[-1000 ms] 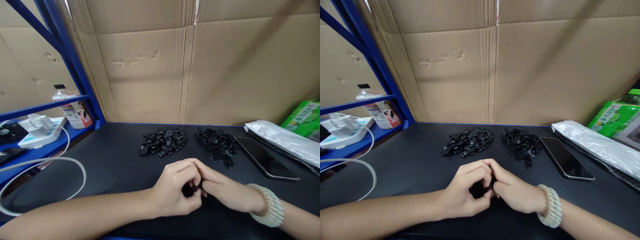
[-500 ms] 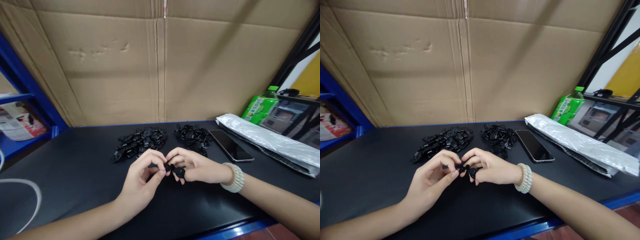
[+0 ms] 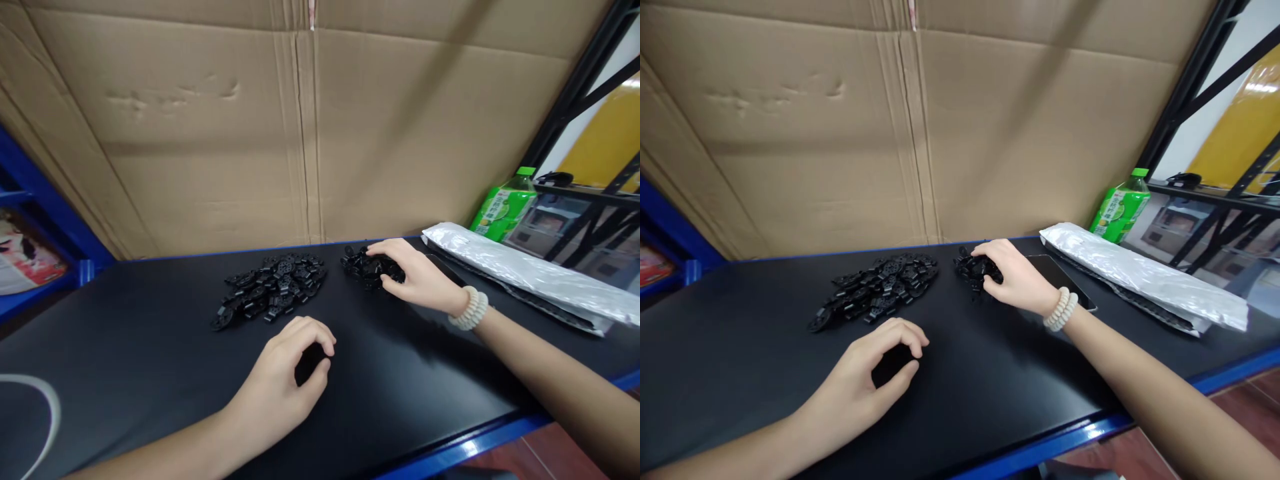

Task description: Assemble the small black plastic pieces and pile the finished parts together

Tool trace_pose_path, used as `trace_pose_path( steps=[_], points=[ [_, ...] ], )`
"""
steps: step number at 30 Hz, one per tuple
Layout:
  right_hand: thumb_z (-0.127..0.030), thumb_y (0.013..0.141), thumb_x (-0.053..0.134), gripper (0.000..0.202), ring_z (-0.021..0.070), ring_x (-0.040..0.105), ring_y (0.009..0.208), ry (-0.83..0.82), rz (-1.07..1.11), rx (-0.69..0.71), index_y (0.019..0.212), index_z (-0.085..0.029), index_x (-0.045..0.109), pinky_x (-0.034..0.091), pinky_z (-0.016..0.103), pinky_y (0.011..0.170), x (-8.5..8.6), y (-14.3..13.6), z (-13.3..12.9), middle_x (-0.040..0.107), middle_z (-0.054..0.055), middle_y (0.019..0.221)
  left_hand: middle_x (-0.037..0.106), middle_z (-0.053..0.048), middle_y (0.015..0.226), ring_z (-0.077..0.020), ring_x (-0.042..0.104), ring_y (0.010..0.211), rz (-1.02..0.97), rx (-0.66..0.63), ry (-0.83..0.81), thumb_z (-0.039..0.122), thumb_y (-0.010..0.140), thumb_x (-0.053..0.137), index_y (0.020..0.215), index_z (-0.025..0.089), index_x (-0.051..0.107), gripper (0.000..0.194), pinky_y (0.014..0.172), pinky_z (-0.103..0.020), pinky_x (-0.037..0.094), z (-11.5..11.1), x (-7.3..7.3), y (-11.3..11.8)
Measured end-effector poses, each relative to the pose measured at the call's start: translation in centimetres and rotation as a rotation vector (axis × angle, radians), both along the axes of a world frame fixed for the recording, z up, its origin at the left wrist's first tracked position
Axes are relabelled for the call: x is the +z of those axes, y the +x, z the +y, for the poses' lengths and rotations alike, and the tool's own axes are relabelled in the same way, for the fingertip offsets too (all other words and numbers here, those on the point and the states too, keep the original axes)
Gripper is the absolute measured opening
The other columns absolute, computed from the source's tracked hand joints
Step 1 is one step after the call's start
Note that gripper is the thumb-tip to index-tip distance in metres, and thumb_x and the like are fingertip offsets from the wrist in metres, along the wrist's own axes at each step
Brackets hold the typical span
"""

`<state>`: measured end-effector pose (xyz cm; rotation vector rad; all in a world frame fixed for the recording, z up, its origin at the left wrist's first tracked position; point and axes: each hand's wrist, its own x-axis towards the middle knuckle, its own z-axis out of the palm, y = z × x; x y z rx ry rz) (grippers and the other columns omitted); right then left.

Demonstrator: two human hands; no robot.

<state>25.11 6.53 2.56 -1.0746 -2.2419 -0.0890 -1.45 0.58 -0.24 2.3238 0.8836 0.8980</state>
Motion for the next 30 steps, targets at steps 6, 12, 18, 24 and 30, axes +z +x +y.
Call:
trace_pose_path(
  steps=[6, 12, 18, 24, 30],
  points=[
    [-0.015, 0.084, 0.049, 0.035, 0.0255, 0.044, 0.124, 0.003, -0.016, -0.012, 0.119, -0.016, 0.053, 0.035, 0.048, 0.108, -0.5, -0.4, -0.2, 0.053, 0.013, 0.126, 0.058, -0.004, 0.106, -0.0212, 0.049, 0.111, 0.198, -0.029, 0.170, 0.006, 0.081, 0.050, 0.095, 0.021, 0.053, 0.020, 0.096, -0.035, 0.044, -0.9, 0.2, -0.1],
    [-0.010, 0.083, 0.048, 0.031, 0.0227, 0.050, 0.114, -0.002, 0.084, 0.105, 0.111, -0.020, 0.058, 0.041, 0.045, 0.101, -0.6, -2.5, -1.7, 0.060, 0.008, 0.115, 0.050, -0.013, 0.127, -0.0365, 0.037, 0.125, 0.441, 0.183, 0.367, 0.031, 0.083, 0.057, 0.107, 0.017, 0.055, 0.028, 0.100, -0.054, 0.040, -1.2, 0.1, -0.7],
    [-0.008, 0.082, 0.048, 0.029, 0.0226, 0.053, 0.107, -0.015, 0.124, 0.149, 0.104, -0.022, 0.060, 0.043, 0.045, 0.096, -0.8, -2.7, -1.8, 0.063, 0.007, 0.105, 0.054, -0.014, 0.103, -0.0351, 0.050, 0.100, 0.579, 0.244, 0.362, 0.045, 0.084, 0.053, 0.094, 0.015, 0.056, 0.032, 0.087, -0.058, 0.043, -0.9, 0.6, -1.0],
    [-0.006, 0.082, 0.049, 0.025, 0.0218, 0.054, 0.101, 0.064, 0.212, 0.133, 0.097, -0.021, 0.062, 0.044, 0.043, 0.093, -0.6, -2.7, -2.0, 0.064, 0.006, 0.098, 0.054, -0.009, 0.090, -0.0279, 0.051, 0.083, 0.576, 0.123, 0.370, 0.034, 0.085, 0.052, 0.090, 0.016, 0.052, 0.018, 0.073, -0.043, 0.046, -0.9, 0.9, -0.7],
    [-0.005, 0.082, 0.049, 0.025, 0.0210, 0.054, 0.098, 0.054, 0.226, 0.133, 0.096, -0.021, 0.063, 0.045, 0.042, 0.091, -0.6, -2.8, -2.3, 0.064, 0.005, 0.095, 0.053, -0.003, 0.074, -0.0193, 0.048, 0.068, 0.465, -0.029, 0.374, 0.016, 0.086, 0.046, 0.077, 0.018, 0.045, 0.009, 0.064, -0.032, 0.041, -1.0, 0.7, -0.5]
  ],
)
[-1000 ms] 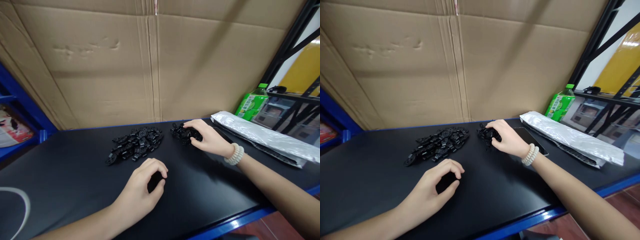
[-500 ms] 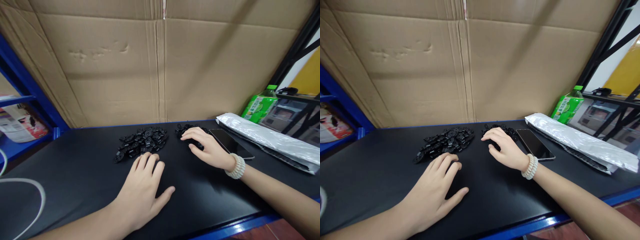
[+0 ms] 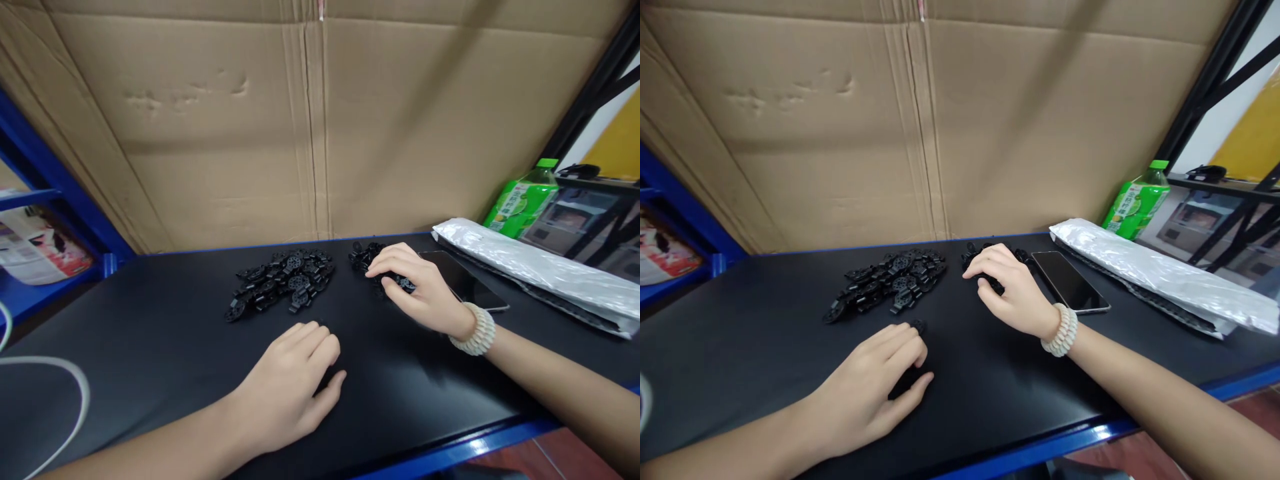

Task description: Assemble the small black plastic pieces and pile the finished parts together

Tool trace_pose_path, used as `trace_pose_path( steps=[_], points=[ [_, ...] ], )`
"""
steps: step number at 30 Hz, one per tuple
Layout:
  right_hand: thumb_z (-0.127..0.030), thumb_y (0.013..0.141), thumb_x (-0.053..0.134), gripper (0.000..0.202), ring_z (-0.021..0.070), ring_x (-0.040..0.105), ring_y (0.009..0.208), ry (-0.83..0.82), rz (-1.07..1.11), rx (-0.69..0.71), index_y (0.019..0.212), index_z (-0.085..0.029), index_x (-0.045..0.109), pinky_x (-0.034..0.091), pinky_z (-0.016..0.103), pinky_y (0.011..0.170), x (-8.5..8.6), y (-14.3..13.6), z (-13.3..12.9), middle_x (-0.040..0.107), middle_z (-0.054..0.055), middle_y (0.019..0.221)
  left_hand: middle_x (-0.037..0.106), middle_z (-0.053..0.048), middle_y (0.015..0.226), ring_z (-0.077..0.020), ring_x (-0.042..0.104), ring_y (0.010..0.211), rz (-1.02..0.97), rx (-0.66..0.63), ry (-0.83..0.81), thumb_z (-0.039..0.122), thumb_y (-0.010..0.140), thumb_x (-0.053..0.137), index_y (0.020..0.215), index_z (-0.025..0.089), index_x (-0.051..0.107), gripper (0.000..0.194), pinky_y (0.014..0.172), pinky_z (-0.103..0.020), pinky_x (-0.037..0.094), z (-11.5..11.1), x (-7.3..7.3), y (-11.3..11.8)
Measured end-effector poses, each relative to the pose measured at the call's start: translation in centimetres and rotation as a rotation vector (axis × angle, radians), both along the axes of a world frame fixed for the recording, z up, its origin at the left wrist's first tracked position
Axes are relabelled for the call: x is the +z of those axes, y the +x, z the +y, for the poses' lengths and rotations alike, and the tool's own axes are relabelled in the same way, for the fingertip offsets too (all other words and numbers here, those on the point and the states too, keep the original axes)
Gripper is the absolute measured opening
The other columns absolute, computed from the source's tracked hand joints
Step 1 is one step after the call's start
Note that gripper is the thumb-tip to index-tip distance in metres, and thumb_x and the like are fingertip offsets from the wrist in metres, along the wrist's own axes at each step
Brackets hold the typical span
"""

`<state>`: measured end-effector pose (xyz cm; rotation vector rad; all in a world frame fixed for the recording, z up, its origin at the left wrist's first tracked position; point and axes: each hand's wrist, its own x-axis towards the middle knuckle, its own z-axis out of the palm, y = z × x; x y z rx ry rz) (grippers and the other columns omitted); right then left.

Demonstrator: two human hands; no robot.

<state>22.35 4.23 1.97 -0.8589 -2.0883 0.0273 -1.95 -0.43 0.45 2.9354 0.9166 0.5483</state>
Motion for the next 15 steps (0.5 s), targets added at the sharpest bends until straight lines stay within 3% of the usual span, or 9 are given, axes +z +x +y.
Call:
trace_pose_path(
  steps=[3, 6, 11, 15],
  points=[
    [-0.006, 0.082, 0.049, 0.025, 0.0212, 0.054, 0.097, -0.002, -0.007, 0.014, 0.095, -0.021, 0.063, 0.045, 0.042, 0.090, 0.0, -0.2, -0.2, 0.064, 0.005, 0.093, 0.049, 0.000, 0.069, -0.0157, 0.046, 0.063, -0.142, 0.004, 0.010, 0.012, 0.086, 0.045, 0.073, 0.019, 0.040, 0.016, 0.060, -0.028, 0.038, 0.5, -0.4, -0.2],
    [-0.006, 0.082, 0.048, 0.025, 0.0214, 0.055, 0.096, -0.001, -0.004, 0.023, 0.095, -0.021, 0.062, 0.045, 0.042, 0.090, 0.0, -0.4, -0.5, 0.064, 0.005, 0.092, 0.048, 0.001, 0.070, -0.0157, 0.047, 0.063, -0.238, 0.120, 0.037, 0.017, 0.085, 0.051, 0.076, 0.020, 0.040, 0.015, 0.059, -0.028, 0.039, 1.0, -0.8, -0.3],
    [-0.006, 0.082, 0.048, 0.024, 0.0208, 0.056, 0.093, -0.045, 0.018, 0.053, 0.094, -0.021, 0.063, 0.044, 0.041, 0.088, 0.2, -0.8, -1.1, 0.065, 0.005, 0.091, 0.057, -0.006, 0.095, -0.0235, 0.057, 0.086, -0.186, 0.200, -0.076, 0.026, 0.081, 0.060, 0.104, 0.019, 0.047, 0.027, 0.075, -0.036, 0.048, 1.4, -1.0, -0.3],
    [-0.005, 0.083, 0.047, 0.024, 0.0188, 0.056, 0.089, -0.199, 0.035, 0.120, 0.093, -0.020, 0.064, 0.045, 0.037, 0.083, 0.3, -1.6, -2.2, 0.064, 0.005, 0.090, 0.059, -0.006, 0.094, -0.0227, 0.058, 0.087, -0.206, 0.169, -0.139, 0.018, 0.085, 0.053, 0.103, 0.020, 0.052, 0.018, 0.077, -0.036, 0.049, 1.5, -1.2, -0.2]
  ],
)
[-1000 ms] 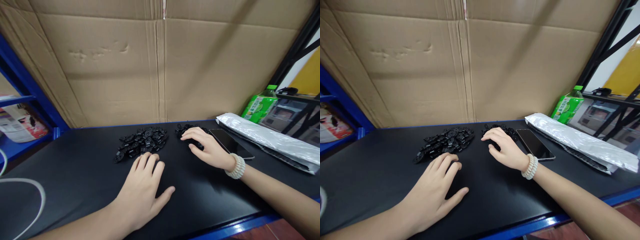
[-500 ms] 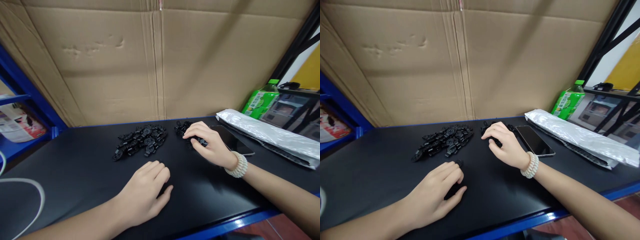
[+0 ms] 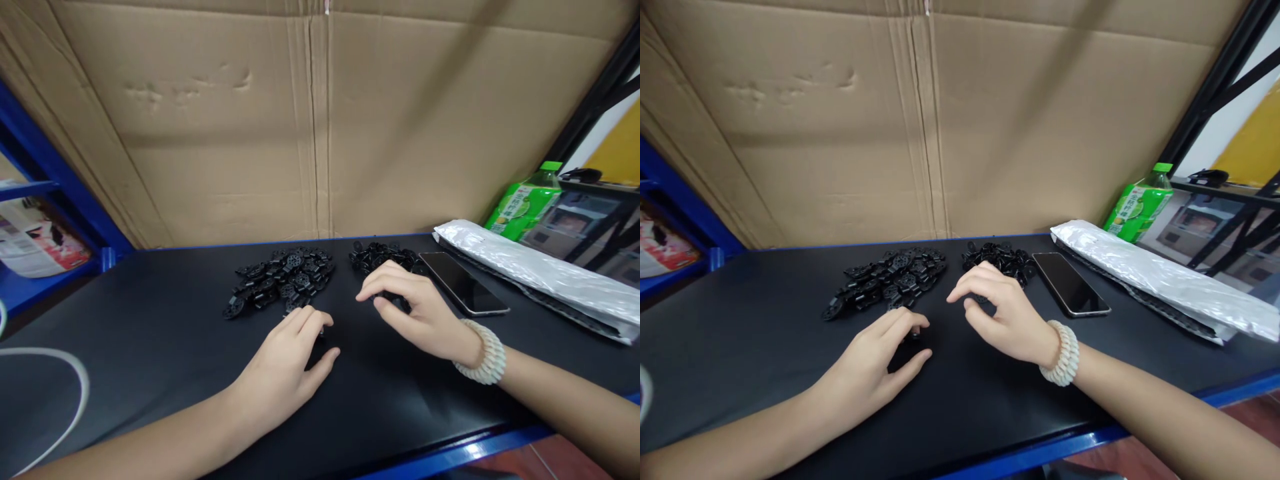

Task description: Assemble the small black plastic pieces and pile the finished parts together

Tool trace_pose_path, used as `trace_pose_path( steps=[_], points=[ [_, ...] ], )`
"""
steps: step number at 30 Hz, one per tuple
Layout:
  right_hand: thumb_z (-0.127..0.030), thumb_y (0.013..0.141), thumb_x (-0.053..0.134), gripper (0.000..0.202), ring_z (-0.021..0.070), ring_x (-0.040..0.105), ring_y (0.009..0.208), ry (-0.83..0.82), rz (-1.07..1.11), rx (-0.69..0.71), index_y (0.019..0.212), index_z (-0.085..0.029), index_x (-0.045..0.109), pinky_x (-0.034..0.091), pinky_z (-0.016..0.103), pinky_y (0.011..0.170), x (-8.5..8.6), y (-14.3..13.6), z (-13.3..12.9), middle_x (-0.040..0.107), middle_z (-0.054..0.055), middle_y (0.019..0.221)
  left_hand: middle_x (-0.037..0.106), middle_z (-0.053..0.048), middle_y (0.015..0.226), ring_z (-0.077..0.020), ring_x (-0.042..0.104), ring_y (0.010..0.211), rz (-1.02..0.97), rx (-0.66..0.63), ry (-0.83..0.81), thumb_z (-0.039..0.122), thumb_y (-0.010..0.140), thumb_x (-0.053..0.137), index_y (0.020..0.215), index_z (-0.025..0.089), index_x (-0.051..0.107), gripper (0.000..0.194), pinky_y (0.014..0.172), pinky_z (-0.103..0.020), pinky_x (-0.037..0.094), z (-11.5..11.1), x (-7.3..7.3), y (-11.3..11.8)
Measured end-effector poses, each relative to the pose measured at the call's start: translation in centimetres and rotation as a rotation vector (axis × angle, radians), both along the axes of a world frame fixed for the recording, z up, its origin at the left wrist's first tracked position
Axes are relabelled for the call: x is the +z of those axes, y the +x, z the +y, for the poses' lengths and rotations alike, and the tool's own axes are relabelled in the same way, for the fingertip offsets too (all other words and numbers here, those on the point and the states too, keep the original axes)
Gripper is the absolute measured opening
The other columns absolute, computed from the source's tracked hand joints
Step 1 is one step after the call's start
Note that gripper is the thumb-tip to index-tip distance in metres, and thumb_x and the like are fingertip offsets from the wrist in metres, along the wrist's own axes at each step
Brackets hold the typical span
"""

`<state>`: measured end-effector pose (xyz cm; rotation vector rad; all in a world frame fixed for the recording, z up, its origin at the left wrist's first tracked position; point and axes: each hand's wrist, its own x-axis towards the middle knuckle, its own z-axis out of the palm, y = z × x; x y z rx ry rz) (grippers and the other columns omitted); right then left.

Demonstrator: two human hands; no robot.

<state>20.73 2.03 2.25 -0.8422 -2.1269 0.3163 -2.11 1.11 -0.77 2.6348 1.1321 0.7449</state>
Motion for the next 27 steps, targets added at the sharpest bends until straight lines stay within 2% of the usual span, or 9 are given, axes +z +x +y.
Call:
trace_pose_path(
  steps=[5, 8, 12, 15, 18, 22, 27],
  points=[
    [-0.002, 0.078, 0.048, 0.027, 0.0145, 0.057, 0.078, -0.246, 0.006, 0.059, 0.090, -0.019, 0.065, 0.047, 0.030, 0.073, -0.3, -1.2, -0.8, 0.063, 0.003, 0.087, 0.059, -0.001, 0.080, -0.0150, 0.058, 0.071, -0.153, -0.069, -0.036, 0.011, 0.085, 0.050, 0.089, 0.020, 0.055, 0.012, 0.065, -0.025, 0.047, 0.1, 0.0, 0.0],
    [-0.004, 0.078, 0.047, 0.026, 0.0127, 0.057, 0.073, -0.489, 0.085, 0.080, 0.092, -0.017, 0.064, 0.048, 0.027, 0.065, -0.8, -1.5, -0.5, 0.063, 0.003, 0.084, 0.059, 0.001, 0.076, -0.0128, 0.057, 0.066, -0.272, -0.071, -0.054, 0.011, 0.083, 0.055, 0.082, 0.020, 0.052, 0.009, 0.062, -0.023, 0.046, 0.0, 0.2, 0.1],
    [-0.009, 0.078, 0.048, 0.024, 0.0104, 0.057, 0.062, -0.865, 0.271, 0.201, 0.099, -0.014, 0.059, 0.050, 0.024, 0.054, -1.6, -1.6, 0.1, 0.062, 0.003, 0.080, 0.062, -0.001, 0.081, -0.0133, 0.061, 0.074, -0.421, -0.078, -0.155, 0.011, 0.080, 0.060, 0.071, 0.019, 0.045, 0.019, 0.064, -0.022, 0.049, -0.2, 0.3, 0.4],
    [-0.010, 0.076, 0.054, 0.025, 0.0117, 0.062, 0.066, -1.045, 0.366, 0.287, 0.100, -0.014, 0.057, 0.054, 0.027, 0.058, -1.8, -2.1, 0.1, 0.064, 0.003, 0.083, 0.062, -0.003, 0.081, -0.0133, 0.060, 0.072, -0.497, -0.049, -0.189, 0.013, 0.081, 0.059, 0.062, 0.019, 0.040, 0.028, 0.059, -0.021, 0.048, -0.4, 0.6, 0.6],
    [-0.014, 0.077, 0.063, 0.027, 0.0139, 0.066, 0.075, -1.153, 0.447, 0.377, 0.102, -0.015, 0.056, 0.056, 0.029, 0.066, -1.7, -2.9, -0.3, 0.065, 0.004, 0.087, 0.063, -0.004, 0.085, -0.0150, 0.060, 0.077, -0.521, -0.030, -0.126, 0.012, 0.081, 0.059, 0.061, 0.018, 0.044, 0.026, 0.065, -0.025, 0.048, -0.5, 1.0, 0.8],
    [-0.022, 0.078, 0.070, 0.032, 0.0160, 0.068, 0.082, -1.299, 0.595, 0.518, 0.103, -0.016, 0.052, 0.055, 0.031, 0.074, -1.9, -3.6, -0.8, 0.065, 0.002, 0.083, 0.063, -0.004, 0.087, -0.0175, 0.059, 0.084, -0.526, -0.032, -0.062, 0.010, 0.078, 0.063, 0.063, 0.018, 0.050, 0.022, 0.075, -0.029, 0.048, -0.6, 1.3, 1.0],
    [-0.021, 0.077, 0.072, 0.020, 0.0109, 0.066, 0.072, -1.308, 0.678, 0.557, 0.082, -0.013, 0.055, 0.053, 0.029, 0.076, -2.6, -3.6, -0.6, 0.061, 0.000, 0.077, 0.064, -0.003, 0.084, -0.0168, 0.060, 0.079, -0.541, -0.044, -0.085, 0.012, 0.075, 0.069, 0.062, 0.018, 0.049, 0.024, 0.072, -0.029, 0.048, -0.7, 1.3, 1.1]
  ],
)
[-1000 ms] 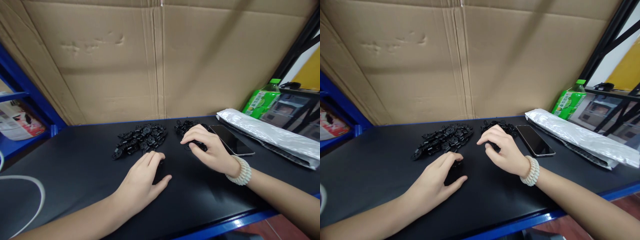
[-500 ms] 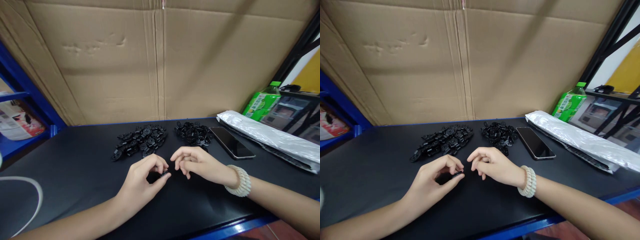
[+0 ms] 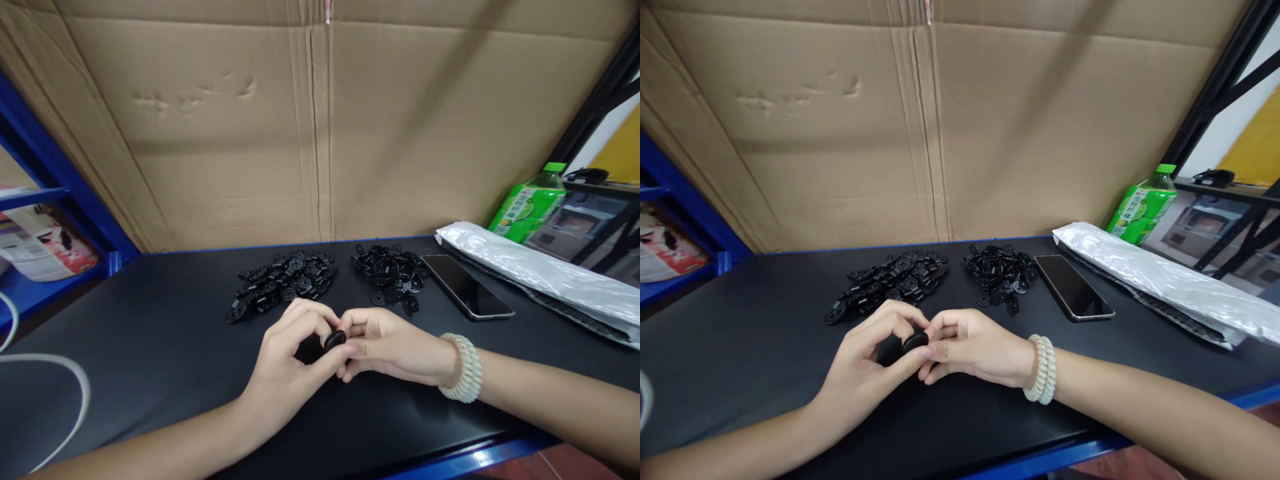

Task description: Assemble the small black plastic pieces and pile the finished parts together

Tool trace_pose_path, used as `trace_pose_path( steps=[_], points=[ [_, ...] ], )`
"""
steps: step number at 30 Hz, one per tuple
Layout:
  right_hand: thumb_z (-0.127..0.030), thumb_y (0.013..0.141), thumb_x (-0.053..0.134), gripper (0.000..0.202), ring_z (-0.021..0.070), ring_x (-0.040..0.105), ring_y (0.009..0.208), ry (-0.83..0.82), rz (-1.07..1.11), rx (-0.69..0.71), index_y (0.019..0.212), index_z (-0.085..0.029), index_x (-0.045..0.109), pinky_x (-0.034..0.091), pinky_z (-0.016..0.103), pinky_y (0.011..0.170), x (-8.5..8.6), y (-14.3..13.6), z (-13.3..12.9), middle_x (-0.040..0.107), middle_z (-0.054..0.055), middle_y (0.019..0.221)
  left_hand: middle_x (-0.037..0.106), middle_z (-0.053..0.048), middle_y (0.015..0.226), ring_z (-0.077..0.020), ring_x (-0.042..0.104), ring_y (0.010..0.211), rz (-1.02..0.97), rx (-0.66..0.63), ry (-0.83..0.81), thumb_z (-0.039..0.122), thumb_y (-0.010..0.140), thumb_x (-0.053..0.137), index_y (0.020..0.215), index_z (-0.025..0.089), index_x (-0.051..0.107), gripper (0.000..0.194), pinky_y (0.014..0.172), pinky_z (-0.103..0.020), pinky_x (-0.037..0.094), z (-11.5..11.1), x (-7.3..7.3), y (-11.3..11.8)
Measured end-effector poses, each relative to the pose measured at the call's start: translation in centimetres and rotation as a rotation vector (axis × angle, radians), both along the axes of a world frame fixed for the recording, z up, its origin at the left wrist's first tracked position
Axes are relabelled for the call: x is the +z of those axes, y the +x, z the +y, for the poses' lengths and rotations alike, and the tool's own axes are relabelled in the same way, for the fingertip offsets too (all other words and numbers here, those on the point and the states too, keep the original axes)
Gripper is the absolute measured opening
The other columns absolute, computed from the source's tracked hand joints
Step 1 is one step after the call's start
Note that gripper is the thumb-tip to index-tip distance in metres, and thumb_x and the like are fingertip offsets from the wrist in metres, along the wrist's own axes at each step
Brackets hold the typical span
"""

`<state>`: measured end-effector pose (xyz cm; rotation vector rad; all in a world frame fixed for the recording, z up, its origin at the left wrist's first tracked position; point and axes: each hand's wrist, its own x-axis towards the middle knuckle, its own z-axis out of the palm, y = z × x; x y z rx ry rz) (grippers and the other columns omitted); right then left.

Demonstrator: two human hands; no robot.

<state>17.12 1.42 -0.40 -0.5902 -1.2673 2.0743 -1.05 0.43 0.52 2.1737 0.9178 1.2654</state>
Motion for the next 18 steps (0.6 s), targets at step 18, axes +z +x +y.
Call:
trace_pose_path(
  steps=[18],
  points=[
    [-0.006, 0.075, 0.059, 0.034, 0.0123, 0.059, 0.081, 0.044, -0.005, 0.020, 0.107, -0.014, 0.053, 0.048, 0.031, 0.078, 1.2, 0.6, -0.3, 0.062, 0.005, 0.091, 0.070, -0.003, 0.090, -0.0156, 0.067, 0.080, -0.041, -0.167, 0.093, 0.010, 0.073, 0.075, 0.091, 0.018, 0.067, 0.022, 0.071, -0.024, 0.054, 0.2, -0.6, -0.1]
  ],
)
